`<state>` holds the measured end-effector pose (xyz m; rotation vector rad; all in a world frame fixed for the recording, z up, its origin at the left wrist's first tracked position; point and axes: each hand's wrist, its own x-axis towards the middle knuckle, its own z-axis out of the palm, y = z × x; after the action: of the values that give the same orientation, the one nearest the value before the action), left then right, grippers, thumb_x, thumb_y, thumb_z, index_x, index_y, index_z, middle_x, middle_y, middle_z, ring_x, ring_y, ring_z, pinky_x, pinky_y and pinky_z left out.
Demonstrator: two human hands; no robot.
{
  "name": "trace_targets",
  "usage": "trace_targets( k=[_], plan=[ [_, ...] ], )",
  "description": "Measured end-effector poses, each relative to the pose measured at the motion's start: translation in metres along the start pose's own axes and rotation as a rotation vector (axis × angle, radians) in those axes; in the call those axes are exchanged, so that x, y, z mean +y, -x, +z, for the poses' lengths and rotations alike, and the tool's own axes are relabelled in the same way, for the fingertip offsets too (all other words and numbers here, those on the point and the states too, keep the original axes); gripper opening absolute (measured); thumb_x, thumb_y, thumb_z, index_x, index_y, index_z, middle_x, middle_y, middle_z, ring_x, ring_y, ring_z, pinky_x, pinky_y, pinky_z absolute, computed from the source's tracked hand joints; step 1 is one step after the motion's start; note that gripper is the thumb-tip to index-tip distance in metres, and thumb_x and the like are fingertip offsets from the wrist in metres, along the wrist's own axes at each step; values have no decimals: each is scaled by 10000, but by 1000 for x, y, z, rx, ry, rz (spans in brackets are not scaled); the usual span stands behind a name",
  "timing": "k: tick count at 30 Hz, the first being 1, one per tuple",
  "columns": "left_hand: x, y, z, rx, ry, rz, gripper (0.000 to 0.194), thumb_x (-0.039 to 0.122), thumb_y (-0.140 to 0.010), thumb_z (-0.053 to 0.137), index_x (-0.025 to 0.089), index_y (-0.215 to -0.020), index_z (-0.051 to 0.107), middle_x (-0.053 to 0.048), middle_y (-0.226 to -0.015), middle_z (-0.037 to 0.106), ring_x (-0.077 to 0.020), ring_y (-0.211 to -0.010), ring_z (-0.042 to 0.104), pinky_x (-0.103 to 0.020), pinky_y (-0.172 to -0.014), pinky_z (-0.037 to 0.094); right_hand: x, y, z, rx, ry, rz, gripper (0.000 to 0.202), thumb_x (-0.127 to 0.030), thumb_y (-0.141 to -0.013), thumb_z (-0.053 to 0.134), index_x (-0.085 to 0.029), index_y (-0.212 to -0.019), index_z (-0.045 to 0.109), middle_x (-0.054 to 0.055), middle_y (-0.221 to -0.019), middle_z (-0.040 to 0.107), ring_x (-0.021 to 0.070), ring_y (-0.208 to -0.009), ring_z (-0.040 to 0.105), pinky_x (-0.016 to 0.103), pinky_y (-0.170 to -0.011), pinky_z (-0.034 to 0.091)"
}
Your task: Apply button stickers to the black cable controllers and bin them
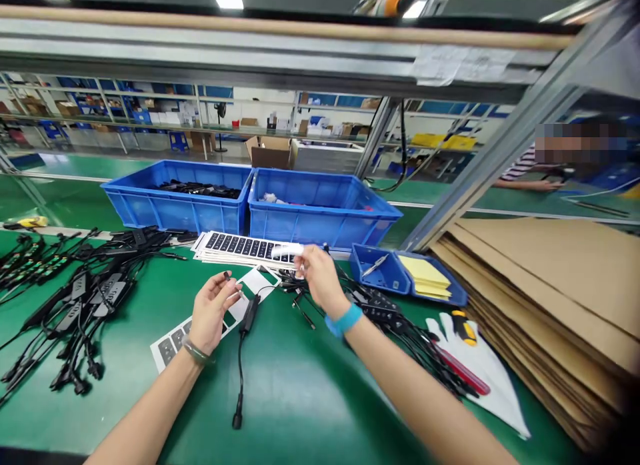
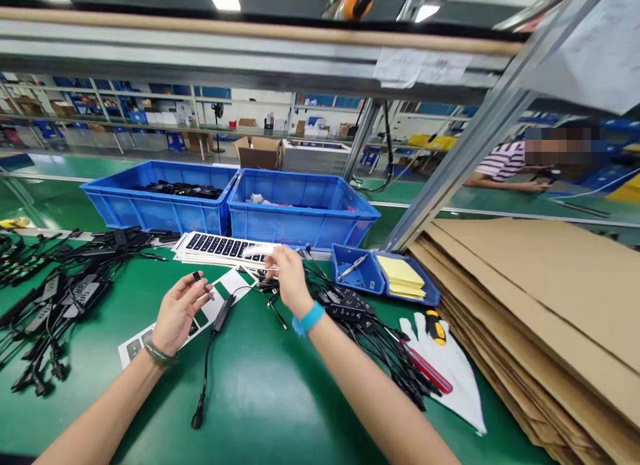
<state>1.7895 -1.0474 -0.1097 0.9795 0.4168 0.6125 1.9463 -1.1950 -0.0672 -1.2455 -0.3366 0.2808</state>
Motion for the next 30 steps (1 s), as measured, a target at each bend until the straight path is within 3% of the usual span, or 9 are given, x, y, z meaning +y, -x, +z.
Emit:
trace_targets(
  k=[3, 6, 8, 13, 17, 21, 24, 27, 30],
  plan=[
    [-1, -6, -5, -37, -132, 36, 505, 351, -681, 789, 166, -1110, 599, -10, -896, 599, -146, -812, 644, -259, -730, 544, -41, -69, 8, 155, 21, -83, 115, -264, -733, 550, -183, -669, 500, -24, -635, 558, 64, -536, 483, 145, -442, 396],
    [-4, -8, -7, -112, -291, 58, 530, 381, -697, 762, 157, -1145, 591, -9, -875, 579, -131, -760, 628, -240, -687, 534, -58, -92, 15, 166, 65, -65, 121, -248, -735, 563, -174, -658, 506, -13, -611, 566, 63, -502, 477, 148, -426, 390],
    [-6, -6, -6, -151, -395, 108, 488, 381, -718, 734, 152, -1127, 600, -10, -856, 570, -119, -707, 606, -237, -653, 525, -48, -74, 20, 87, 119, -40, 124, -266, -721, 603, -165, -673, 549, -3, -616, 586, 75, -489, 491, 164, -407, 384],
    [-12, 9, -1, -269, -742, 358, 372, 289, -794, 636, 198, -1153, 599, -37, -920, 583, -135, -726, 588, -244, -614, 521, 5, 22, 27, -233, 303, -28, 157, -288, -663, 724, -155, -672, 642, -6, -589, 593, 114, -519, 522, 205, -430, 392],
    [-17, 18, 1, -367, -893, 539, 347, 219, -828, 586, 230, -1175, 587, -31, -912, 579, -137, -721, 574, -250, -626, 521, 25, 65, 19, -348, 602, -298, 38, -221, -763, 662, -187, -773, 675, 5, -731, 653, 133, -664, 568, 232, -576, 431],
    [-17, 15, -1, -418, -1098, 645, 489, 305, -838, 618, 231, -1302, 483, -57, -993, 591, -179, -824, 576, -315, -750, 516, 23, 71, 8, -328, 713, -404, 114, -213, -840, 579, -191, -746, 641, 9, -722, 620, 135, -655, 550, 238, -558, 409],
    [-14, 8, -6, -324, -1395, 617, 713, 393, -733, 726, 153, -1339, 438, -122, -1083, 577, -281, -982, 548, -419, -847, 482, 21, 68, -3, -212, 623, -417, 127, -263, -863, 561, -187, -773, 607, 23, -768, 593, 139, -670, 541, 238, -537, 412],
    [-12, 2, -9, -288, -1578, 492, 375, 398, -700, 731, 146, -966, 654, -108, -911, 613, -304, -913, 571, -402, -794, 469, 27, 65, -16, -97, 412, -331, 149, -336, -869, 562, -194, -827, 576, 12, -770, 551, 128, -640, 526, 235, -522, 435],
    [-10, 2, -7, -260, -1580, 415, 187, 371, -812, 590, 186, -797, 614, -69, -800, 623, -240, -769, 605, -333, -677, 447, 35, 64, -24, -52, 222, -208, 164, -366, -858, 587, -207, -836, 551, -16, -744, 507, 107, -601, 511, 231, -526, 454]
  ],
)
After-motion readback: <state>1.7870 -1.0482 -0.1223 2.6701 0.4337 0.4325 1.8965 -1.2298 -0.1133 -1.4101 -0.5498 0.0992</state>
